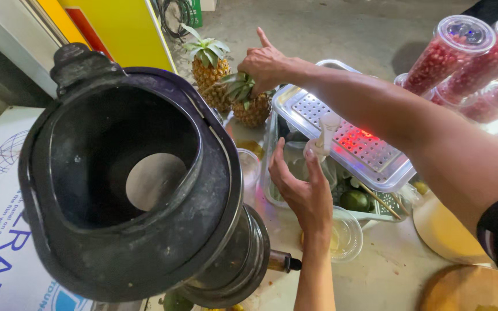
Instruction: The person peels and slices several pineapples using a large knife on a wooden cutting board, placing the prepared fruit and waste into separate containers.
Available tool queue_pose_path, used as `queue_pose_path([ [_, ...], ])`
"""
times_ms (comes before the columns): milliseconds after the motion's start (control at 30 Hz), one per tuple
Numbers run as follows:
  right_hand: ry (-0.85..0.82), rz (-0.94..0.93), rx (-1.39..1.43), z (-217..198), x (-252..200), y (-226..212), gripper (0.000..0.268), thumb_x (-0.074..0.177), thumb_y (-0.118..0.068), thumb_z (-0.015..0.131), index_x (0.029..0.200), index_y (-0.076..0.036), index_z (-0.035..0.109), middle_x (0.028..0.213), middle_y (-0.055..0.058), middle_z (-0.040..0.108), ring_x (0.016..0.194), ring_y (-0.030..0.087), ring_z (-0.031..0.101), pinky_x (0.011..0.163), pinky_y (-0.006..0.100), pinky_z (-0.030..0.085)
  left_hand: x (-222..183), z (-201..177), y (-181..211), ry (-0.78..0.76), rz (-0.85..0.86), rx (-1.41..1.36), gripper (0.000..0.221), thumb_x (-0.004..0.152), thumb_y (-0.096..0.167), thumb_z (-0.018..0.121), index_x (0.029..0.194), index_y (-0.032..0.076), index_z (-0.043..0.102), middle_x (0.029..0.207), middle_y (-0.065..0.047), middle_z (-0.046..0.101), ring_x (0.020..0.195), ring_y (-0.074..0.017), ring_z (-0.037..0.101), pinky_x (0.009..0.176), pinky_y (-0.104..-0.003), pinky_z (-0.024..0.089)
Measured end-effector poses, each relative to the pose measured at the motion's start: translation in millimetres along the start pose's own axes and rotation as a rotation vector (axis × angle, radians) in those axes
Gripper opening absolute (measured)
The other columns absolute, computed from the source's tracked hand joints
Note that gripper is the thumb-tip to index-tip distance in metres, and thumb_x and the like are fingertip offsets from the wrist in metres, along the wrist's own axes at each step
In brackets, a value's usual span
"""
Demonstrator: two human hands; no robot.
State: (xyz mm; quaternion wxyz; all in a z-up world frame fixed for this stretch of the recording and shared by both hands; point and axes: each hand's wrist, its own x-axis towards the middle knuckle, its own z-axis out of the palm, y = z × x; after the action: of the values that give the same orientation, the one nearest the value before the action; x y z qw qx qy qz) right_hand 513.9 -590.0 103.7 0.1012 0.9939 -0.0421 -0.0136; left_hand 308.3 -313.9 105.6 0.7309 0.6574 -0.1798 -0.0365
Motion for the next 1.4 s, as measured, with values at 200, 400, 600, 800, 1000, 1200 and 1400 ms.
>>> queue_pose_path([
  [200, 0.168, -0.146, 0.129, -41, -32, -14, 0.047, 0.068, -0.050, 0.090, 0.094, -0.014, 0.075, 0.078, 0.004, 0.069, 0.105, 0.029, 0.067, 0.118, 0.076, 0.005, -1, 0, -5, 0.003, -0.063, -0.016, 0.052, 0.095, 0.026, 0.067, 0.138, 0.000, 0.054, 0.140, -0.021, 0.056, 0.134, -0.0366, 0.052, 0.113, -0.047, 0.038],
  [400, 0.360, 0.004, 0.141, -155, -104, -25, 0.053, 0.073, -0.053, 0.091, 0.096, -0.008, 0.074, 0.086, 0.009, 0.068, 0.089, 0.029, 0.069, 0.098, 0.058, 0.042, -11, -5, 4, 0.064, 0.069, 0.047, 0.051, 0.096, 0.022, 0.068, 0.139, -0.001, 0.055, 0.143, -0.024, 0.053, 0.137, -0.0398, 0.048, 0.114, -0.049, 0.037],
  [600, 0.469, 0.181, 0.485, -254, -253, -35, 0.046, 0.087, -0.037, 0.082, 0.125, -0.013, 0.073, 0.110, 0.009, 0.077, 0.093, 0.021, 0.074, 0.083, 0.034, 0.059, -47, -14, 47, 0.066, 0.152, -0.085, 0.047, 0.100, 0.024, 0.067, 0.139, -0.001, 0.058, 0.144, -0.019, 0.059, 0.138, -0.0331, 0.056, 0.118, -0.044, 0.043],
  [800, 0.798, 0.388, 0.746, -254, -453, -71, 0.041, 0.094, -0.021, 0.083, 0.125, 0.001, 0.068, 0.117, 0.010, 0.075, 0.101, 0.018, 0.075, 0.090, 0.032, 0.061, -120, 33, 62, -0.505, -0.321, -0.912, 0.081, 0.088, 0.029, 0.080, 0.153, 0.008, 0.037, 0.155, -0.012, 0.048, 0.145, -0.0216, 0.045, 0.121, -0.040, 0.032],
  [1000, 0.733, 0.847, 1.573, -119, -635, -118, 0.032, 0.091, -0.011, 0.072, 0.120, 0.003, 0.070, 0.114, 0.010, 0.073, 0.104, 0.014, 0.068, 0.100, 0.031, 0.050, -260, 54, 52, -0.441, -0.282, -1.174, 0.096, 0.077, 0.020, 0.092, 0.154, 0.009, 0.037, 0.147, -0.007, 0.050, 0.136, -0.0231, 0.048, 0.120, -0.040, 0.039],
  [1200, 0.512, 0.920, 1.668, -4, -752, -181, 0.040, 0.101, -0.026, 0.071, 0.122, 0.007, 0.070, 0.106, 0.008, 0.069, 0.098, 0.016, 0.060, 0.086, 0.036, 0.049, -330, 24, 67, -0.503, -0.239, -0.813, 0.101, 0.072, 0.014, 0.095, 0.153, 0.000, 0.038, 0.143, -0.017, 0.053, 0.129, -0.0273, 0.056, 0.113, -0.043, 0.050],
  [1400, 0.321, 0.568, 1.118, -5, -762, -212, 0.089, 0.080, -0.036, 0.086, 0.151, -0.003, 0.043, 0.145, 0.018, 0.054, 0.132, 0.034, 0.051, 0.109, 0.044, 0.039, -325, -18, 133, -0.530, 0.393, -0.120, 0.117, 0.068, 0.024, 0.101, 0.158, 0.005, 0.029, 0.151, -0.017, 0.044, 0.140, -0.0296, 0.051, 0.120, -0.045, 0.046],
])
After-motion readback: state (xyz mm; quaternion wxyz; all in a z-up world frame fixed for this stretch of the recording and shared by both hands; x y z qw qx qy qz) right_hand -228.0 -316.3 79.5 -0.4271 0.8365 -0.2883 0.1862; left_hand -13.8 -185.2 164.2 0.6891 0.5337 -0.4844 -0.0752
